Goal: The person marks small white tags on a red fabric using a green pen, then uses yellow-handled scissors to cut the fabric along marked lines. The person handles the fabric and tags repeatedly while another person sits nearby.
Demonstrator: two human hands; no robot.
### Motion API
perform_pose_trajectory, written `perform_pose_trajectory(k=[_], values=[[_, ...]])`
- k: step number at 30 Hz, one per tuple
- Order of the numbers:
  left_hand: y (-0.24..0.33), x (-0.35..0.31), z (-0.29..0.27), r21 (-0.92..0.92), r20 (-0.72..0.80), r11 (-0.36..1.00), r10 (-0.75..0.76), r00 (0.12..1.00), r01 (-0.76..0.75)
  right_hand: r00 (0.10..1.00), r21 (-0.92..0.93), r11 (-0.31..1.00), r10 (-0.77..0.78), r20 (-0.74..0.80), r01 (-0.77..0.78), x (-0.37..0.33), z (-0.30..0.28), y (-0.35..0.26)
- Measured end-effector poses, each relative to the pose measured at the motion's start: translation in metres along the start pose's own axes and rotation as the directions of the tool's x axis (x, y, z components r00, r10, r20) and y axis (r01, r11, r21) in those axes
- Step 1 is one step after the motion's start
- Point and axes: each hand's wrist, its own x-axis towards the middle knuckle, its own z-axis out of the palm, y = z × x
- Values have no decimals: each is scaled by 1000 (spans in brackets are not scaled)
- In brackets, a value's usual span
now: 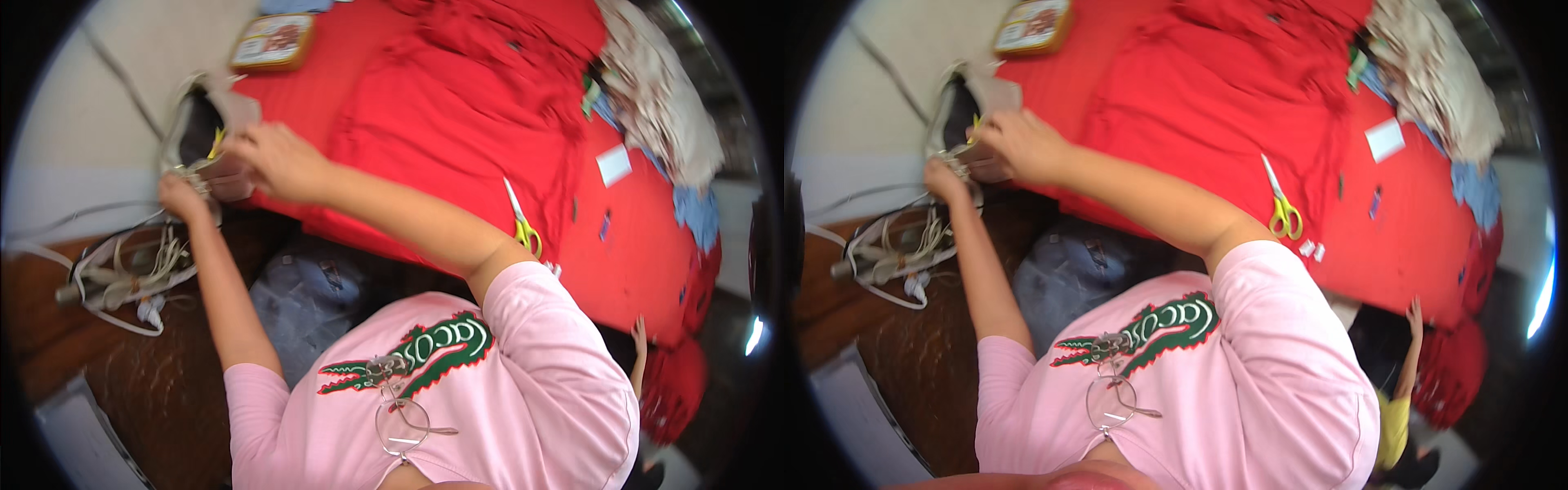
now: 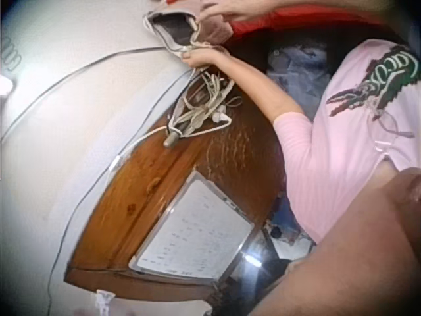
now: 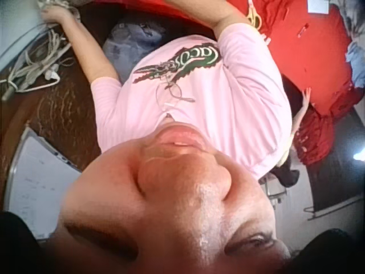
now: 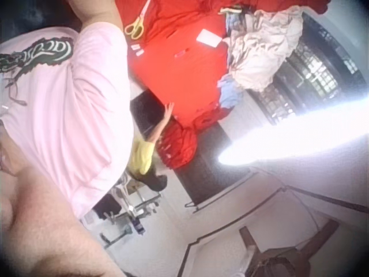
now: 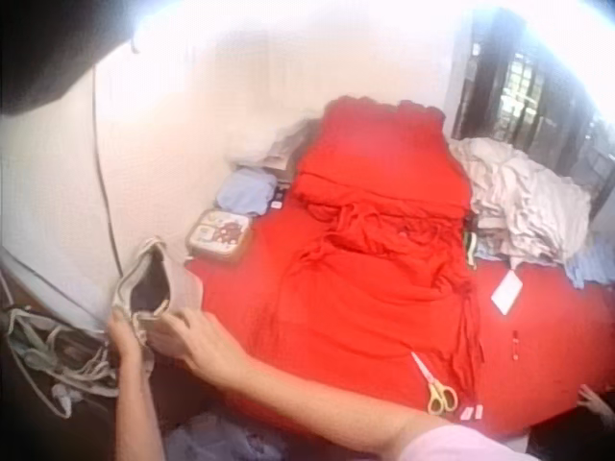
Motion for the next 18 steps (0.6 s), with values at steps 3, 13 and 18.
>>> perform_pose_trajectory(k=[3, 13, 18], values=[[-30, 50, 36, 74, -3, 995, -68, 998, 68, 975, 32, 988, 143, 168, -150, -115, -50, -20], [-58, 302, 60, -101, 342, 847, -463, 818, 521, 439, -125, 426, 811, -387, -896, -401, -253, -72], [49, 141, 57, -75, 113, 974, 223, 968, -215, 390, -187, 342, 824, -411, -921, -403, -279, -68]])
